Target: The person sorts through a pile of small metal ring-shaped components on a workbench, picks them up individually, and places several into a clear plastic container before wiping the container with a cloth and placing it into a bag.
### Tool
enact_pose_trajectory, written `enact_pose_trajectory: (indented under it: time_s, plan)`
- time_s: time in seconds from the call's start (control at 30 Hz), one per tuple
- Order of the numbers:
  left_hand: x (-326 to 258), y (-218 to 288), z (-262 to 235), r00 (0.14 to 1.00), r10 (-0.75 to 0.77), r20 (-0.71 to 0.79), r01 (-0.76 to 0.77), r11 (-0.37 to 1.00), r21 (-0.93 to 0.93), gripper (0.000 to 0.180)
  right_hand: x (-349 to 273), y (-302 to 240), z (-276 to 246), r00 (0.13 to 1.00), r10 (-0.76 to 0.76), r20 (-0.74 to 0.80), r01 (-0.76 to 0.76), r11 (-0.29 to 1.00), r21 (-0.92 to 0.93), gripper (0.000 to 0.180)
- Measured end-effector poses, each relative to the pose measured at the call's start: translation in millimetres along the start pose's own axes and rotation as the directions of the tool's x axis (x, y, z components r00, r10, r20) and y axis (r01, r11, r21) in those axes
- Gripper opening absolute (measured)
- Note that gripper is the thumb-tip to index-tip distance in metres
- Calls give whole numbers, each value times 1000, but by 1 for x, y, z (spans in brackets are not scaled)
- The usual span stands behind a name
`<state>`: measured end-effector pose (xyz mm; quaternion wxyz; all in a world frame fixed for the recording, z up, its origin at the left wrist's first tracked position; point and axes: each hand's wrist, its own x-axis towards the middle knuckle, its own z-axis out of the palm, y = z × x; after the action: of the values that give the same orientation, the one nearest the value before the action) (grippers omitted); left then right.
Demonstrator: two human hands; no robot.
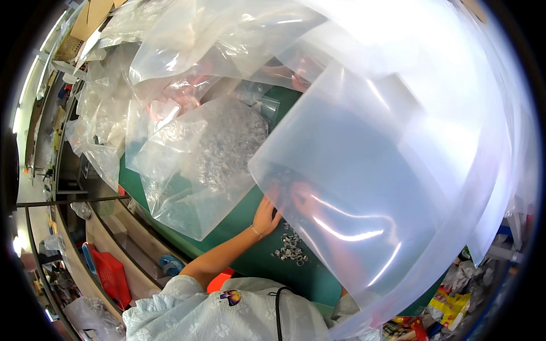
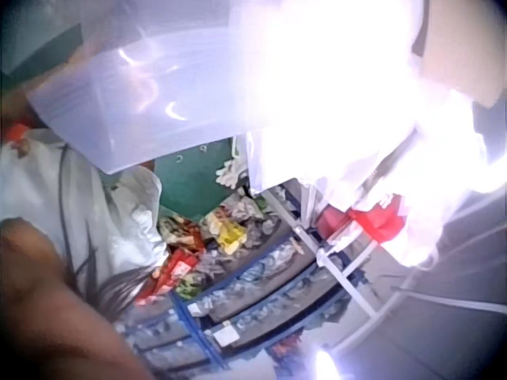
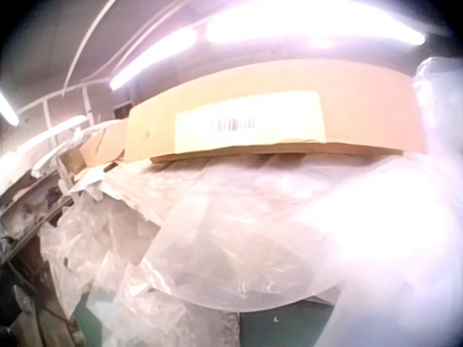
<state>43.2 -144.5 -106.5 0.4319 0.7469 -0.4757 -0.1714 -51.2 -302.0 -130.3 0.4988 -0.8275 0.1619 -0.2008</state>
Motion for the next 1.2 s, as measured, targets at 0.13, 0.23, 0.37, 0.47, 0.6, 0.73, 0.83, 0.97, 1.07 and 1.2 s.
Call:
enact_pose_trajectory:
  time_s: [0.13,0.23,0.37,0.47,0.6,0.73,0.83,0.97,1.07,1.2]
  plan:
    - [1,-4,-13,999,41,-14,-40,995,91,52,25,-14,-17,995,13,-97,-16,999,-33,17]
    - [22,-14,-9,988,-147,-44,153,972,178,48,76,-16,-28,970,-95,-224,49,978,-205,25]
    - [44,-23,4,957,-274,-95,279,959,47,45,116,-13,-30,968,-90,-235,13,951,-309,29]
    - [36,-40,20,999,-33,-36,38,986,161,42,109,16,-23,987,-69,-146,32,970,-241,25]
    - [10,-44,18,991,134,10,-135,987,87,38,50,18,-10,972,227,53,-231,969,87,19]
    - [36,-9,-13,993,34,-114,-30,999,36,41,-24,68,-16,909,388,-150,-375,921,108,21]
    - [34,-28,-6,1000,2,31,-3,998,56,46,-14,45,-17,921,324,-214,-315,946,77,25]
    - [31,-29,12,991,25,130,-23,1000,-17,51,-15,31,-11,939,300,-168,-304,953,1,27]
    - [23,-11,11,994,16,111,-8,997,-76,54,-30,27,-2,931,333,-147,-327,943,66,27]
    - [-10,2,7,998,32,61,-27,996,-83,55,-42,-18,9,904,405,-136,-353,887,298,27]
